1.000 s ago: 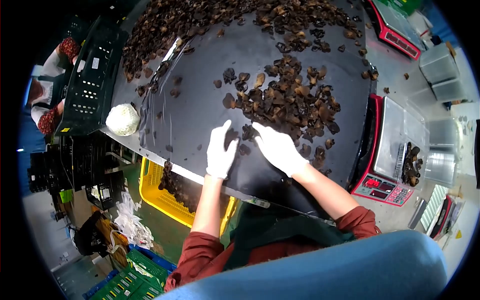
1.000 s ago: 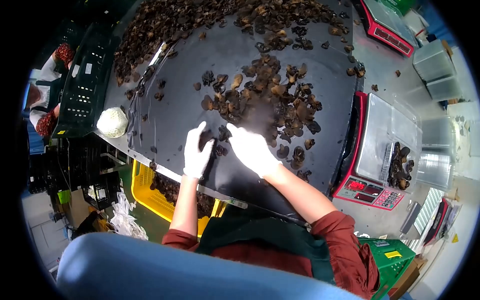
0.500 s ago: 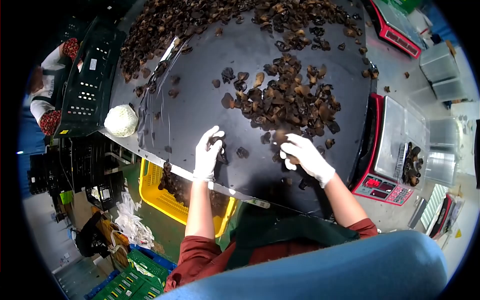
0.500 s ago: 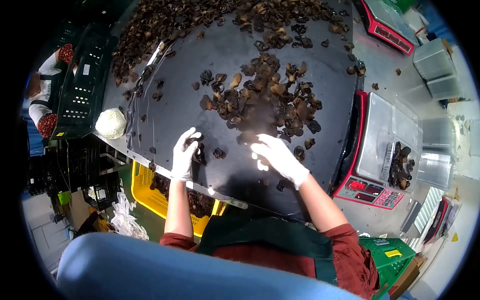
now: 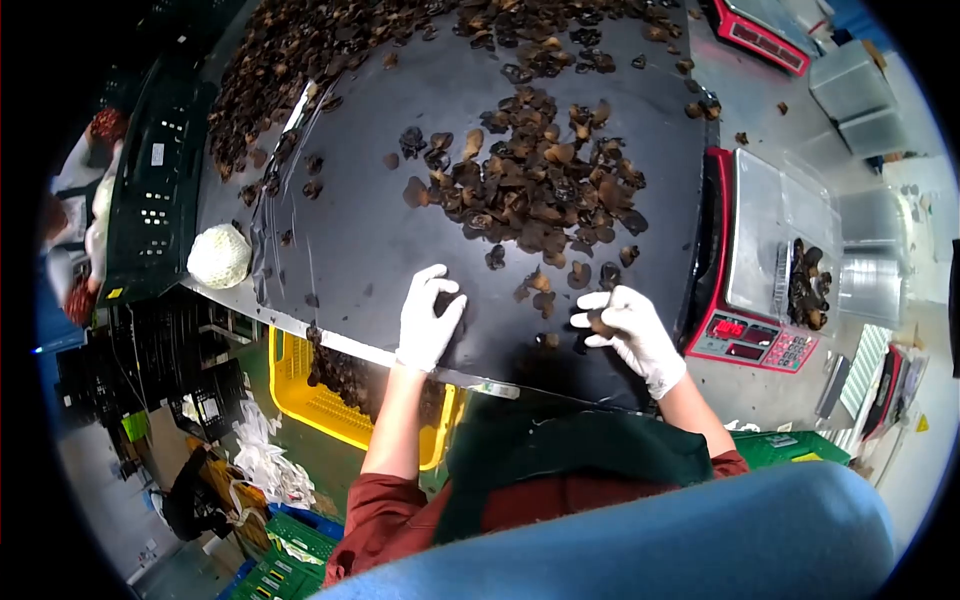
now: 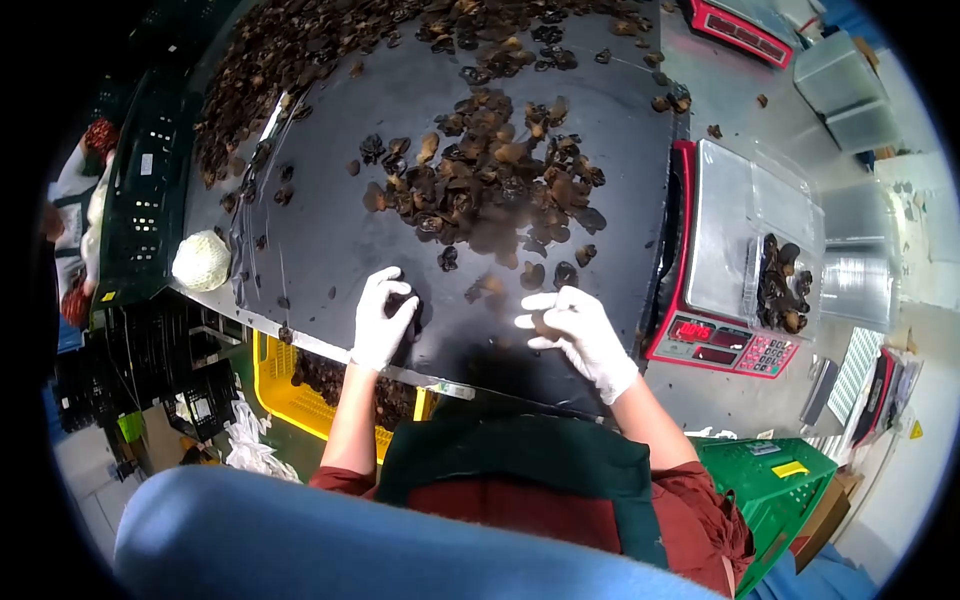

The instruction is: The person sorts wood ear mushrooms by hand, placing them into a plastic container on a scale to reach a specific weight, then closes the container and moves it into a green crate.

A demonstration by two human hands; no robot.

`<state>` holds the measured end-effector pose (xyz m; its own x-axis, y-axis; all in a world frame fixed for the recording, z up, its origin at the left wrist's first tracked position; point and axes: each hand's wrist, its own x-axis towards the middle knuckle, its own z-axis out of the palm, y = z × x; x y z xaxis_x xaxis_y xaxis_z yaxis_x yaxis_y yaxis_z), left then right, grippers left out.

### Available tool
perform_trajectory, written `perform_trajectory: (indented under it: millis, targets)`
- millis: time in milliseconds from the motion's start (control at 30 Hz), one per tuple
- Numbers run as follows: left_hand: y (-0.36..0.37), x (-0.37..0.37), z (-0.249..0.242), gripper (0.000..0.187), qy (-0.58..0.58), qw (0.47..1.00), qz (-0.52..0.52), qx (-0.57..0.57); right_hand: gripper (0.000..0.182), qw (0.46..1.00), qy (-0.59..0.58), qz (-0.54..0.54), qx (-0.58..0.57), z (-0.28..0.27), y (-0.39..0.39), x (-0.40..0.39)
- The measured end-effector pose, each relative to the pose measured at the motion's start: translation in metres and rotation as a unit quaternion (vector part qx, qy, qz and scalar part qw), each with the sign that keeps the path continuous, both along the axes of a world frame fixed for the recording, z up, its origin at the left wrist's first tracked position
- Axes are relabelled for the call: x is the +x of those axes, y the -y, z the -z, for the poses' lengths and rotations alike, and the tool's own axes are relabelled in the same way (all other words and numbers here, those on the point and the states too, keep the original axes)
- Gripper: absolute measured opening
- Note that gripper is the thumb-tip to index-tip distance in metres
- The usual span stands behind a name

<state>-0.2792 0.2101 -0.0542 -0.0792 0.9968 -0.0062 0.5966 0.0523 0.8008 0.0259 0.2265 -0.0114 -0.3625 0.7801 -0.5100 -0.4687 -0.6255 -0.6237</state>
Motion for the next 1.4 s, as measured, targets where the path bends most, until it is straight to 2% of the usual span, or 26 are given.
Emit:
perform_trajectory:
  millis: [33, 67, 100, 133, 167, 200, 267, 300, 400, 500, 533, 567, 633, 700, 800, 900, 933, 1033, 1067, 1133, 1200, 1233, 1267, 1300, 1333, 1400]
  targets:
    - [0.003, 0.004, -0.006, 0.019, 0.017, 1.0, 0.014, 0.01, 0.008, 0.999, 0.016, -0.025, 0.024, 0.001, 0.004, -0.001]
    - [0.007, 0.009, -0.015, 0.019, 0.034, 0.999, 0.028, 0.021, 0.015, 0.991, 0.096, -0.067, 0.069, -0.002, 0.008, -0.002]
    - [0.012, 0.016, -0.026, 0.02, 0.058, 0.996, 0.067, -0.023, 0.014, 0.957, 0.206, -0.145, 0.147, -0.006, 0.008, -0.007]
    - [0.016, 0.024, -0.031, 0.02, 0.074, 0.989, 0.12, -0.032, 0.014, 0.898, 0.311, -0.22, 0.221, -0.008, 0.008, -0.012]
    - [0.024, 0.032, -0.033, 0.021, 0.051, 0.985, 0.157, -0.052, 0.021, 0.824, 0.342, -0.203, 0.404, 0.005, 0.013, -0.019]
    - [0.031, 0.04, -0.034, 0.023, 0.028, 0.978, 0.193, -0.071, 0.025, 0.783, 0.385, -0.218, 0.437, 0.006, 0.019, -0.026]
    - [0.043, 0.054, -0.03, 0.029, -0.039, 0.965, 0.247, -0.076, 0.026, 0.613, 0.503, -0.29, 0.536, 0.01, 0.024, -0.036]
    - [0.047, 0.061, -0.028, 0.035, -0.069, 0.962, 0.249, -0.089, 0.021, 0.567, 0.54, -0.314, 0.538, 0.017, 0.027, -0.04]
    - [0.053, 0.067, -0.023, 0.034, -0.105, 0.966, 0.234, -0.042, 0.013, 0.594, 0.514, -0.294, 0.546, 0.031, 0.02, -0.042]
    - [0.056, 0.059, -0.005, 0.022, 0.051, 0.991, 0.108, -0.066, 0.013, 0.773, 0.387, -0.169, 0.473, 0.028, 0.011, -0.029]
    - [0.054, 0.056, -0.012, 0.028, 0.081, 0.989, 0.085, -0.094, 0.013, 0.827, 0.342, -0.133, 0.427, 0.018, 0.006, -0.028]
    - [0.053, 0.052, -0.014, 0.033, 0.167, 0.973, 0.046, -0.155, 0.015, 0.942, 0.224, -0.2, 0.149, 0.002, 0.006, -0.019]
    - [0.051, 0.051, -0.019, 0.046, 0.344, 0.912, -0.015, -0.222, 0.016, 0.961, 0.173, -0.186, 0.108, -0.009, 0.008, -0.015]
    - [0.046, 0.049, -0.026, 0.048, 0.163, 0.976, 0.031, -0.14, 0.015, 0.969, 0.153, -0.179, 0.078, -0.01, 0.015, -0.012]
    - [0.042, 0.039, -0.025, 0.054, -0.051, 0.996, 0.05, -0.046, 0.017, 0.983, 0.089, -0.158, 0.023, 0.006, 0.029, -0.008]
    - [0.042, 0.032, -0.035, 0.057, -0.093, 0.995, 0.019, -0.007, 0.029, 0.989, 0.007, -0.143, -0.027, 0.002, 0.037, -0.008]
    - [0.041, 0.034, -0.045, 0.048, -0.117, 0.993, 0.001, 0.002, 0.035, 0.989, -0.023, -0.143, -0.043, 0.009, 0.041, -0.009]
    - [0.037, 0.05, -0.058, 0.024, -0.009, 0.999, -0.038, 0.006, 0.036, 0.972, -0.165, -0.132, -0.105, 0.024, 0.051, -0.013]
    - [0.037, 0.059, -0.062, 0.023, 0.01, 1.0, -0.016, 0.001, 0.036, 0.972, -0.182, -0.119, -0.092, 0.031, 0.056, -0.018]
    - [0.036, 0.087, -0.064, 0.022, 0.036, 0.995, 0.063, 0.075, 0.035, 0.964, -0.184, -0.046, -0.185, 0.027, 0.062, -0.03]
    - [0.034, 0.113, -0.054, 0.024, 0.019, 0.98, 0.134, 0.145, 0.037, 0.943, -0.285, -0.016, -0.171, 0.031, 0.064, -0.036]
    - [0.032, 0.123, -0.054, 0.027, -0.003, 0.978, 0.179, 0.105, 0.04, 0.939, -0.309, 0.006, -0.15, 0.032, 0.064, -0.042]
    - [0.029, 0.131, -0.053, 0.03, -0.025, 0.972, 0.225, 0.065, 0.043, 0.941, -0.293, 0.036, -0.164, 0.03, 0.065, -0.041]
    - [0.028, 0.137, -0.049, 0.047, -0.031, 0.965, 0.259, 0.011, 0.046, 0.943, -0.275, 0.066, -0.176, 0.024, 0.065, -0.041]
    - [0.03, 0.143, -0.048, 0.056, -0.066, 0.963, 0.257, 0.052, 0.038, 0.982, -0.158, 0.075, -0.064, 0.02, 0.066, -0.04]
    - [0.036, 0.154, -0.047, 0.075, -0.134, 0.951, 0.246, 0.134, 0.044, 0.997, 0.036, 0.067, 0.032, -0.005, 0.067, -0.034]
